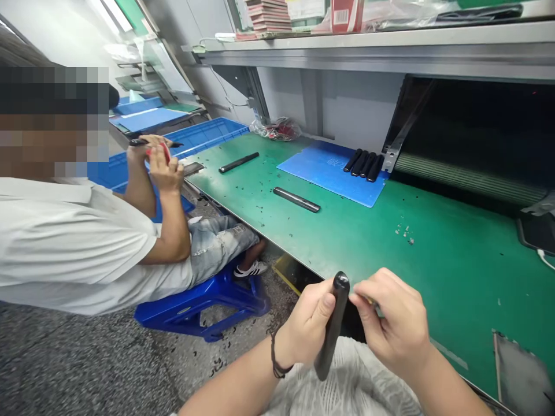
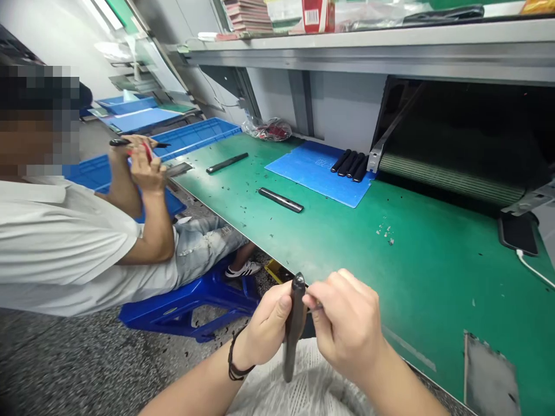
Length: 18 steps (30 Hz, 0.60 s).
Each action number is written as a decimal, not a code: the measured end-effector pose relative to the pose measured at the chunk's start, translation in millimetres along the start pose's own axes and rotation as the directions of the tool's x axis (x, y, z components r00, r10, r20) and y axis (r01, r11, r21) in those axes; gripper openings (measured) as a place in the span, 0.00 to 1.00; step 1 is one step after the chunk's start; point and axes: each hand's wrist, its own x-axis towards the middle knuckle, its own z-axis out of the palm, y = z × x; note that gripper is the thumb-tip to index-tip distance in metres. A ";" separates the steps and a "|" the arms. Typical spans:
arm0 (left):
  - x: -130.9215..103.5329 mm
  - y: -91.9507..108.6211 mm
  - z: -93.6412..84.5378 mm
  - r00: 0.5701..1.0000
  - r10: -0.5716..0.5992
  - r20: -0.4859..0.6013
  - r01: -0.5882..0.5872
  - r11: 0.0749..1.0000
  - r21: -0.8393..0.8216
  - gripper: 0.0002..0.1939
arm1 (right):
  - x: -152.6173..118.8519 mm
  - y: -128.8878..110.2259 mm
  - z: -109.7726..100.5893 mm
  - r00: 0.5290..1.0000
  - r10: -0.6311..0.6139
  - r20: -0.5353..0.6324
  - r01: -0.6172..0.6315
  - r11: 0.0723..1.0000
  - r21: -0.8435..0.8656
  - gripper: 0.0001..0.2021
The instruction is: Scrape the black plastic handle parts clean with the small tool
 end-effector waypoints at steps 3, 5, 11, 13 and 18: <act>0.9 0.0 -2.4 1.000 -0.004 -0.005 0.003 1.000 -0.014 0.29 | 2.1 5.9 -8.7 0.997 0.036 0.070 -0.036 0.999 0.000 0.08; 1.2 1.8 -2.6 0.999 0.009 0.036 -0.008 1.000 -0.029 0.29 | 5.6 9.1 -11.4 0.992 0.040 0.117 -0.036 0.999 -0.032 0.18; 1.2 6.1 0.8 0.994 0.065 0.087 -0.062 0.997 -0.038 0.28 | 23.1 8.3 -12.3 0.961 0.043 0.274 -0.016 0.995 -0.099 0.31; 0.9 5.7 0.9 0.994 0.076 0.083 -0.074 0.997 -0.035 0.28 | 26.7 6.6 -12.7 0.958 0.018 0.287 0.025 0.989 -0.148 0.31; 0.0 4.4 2.3 0.998 0.070 0.008 -0.069 0.997 -0.025 0.28 | 24.4 4.8 -8.9 0.975 -0.072 0.210 0.139 0.937 -0.321 0.29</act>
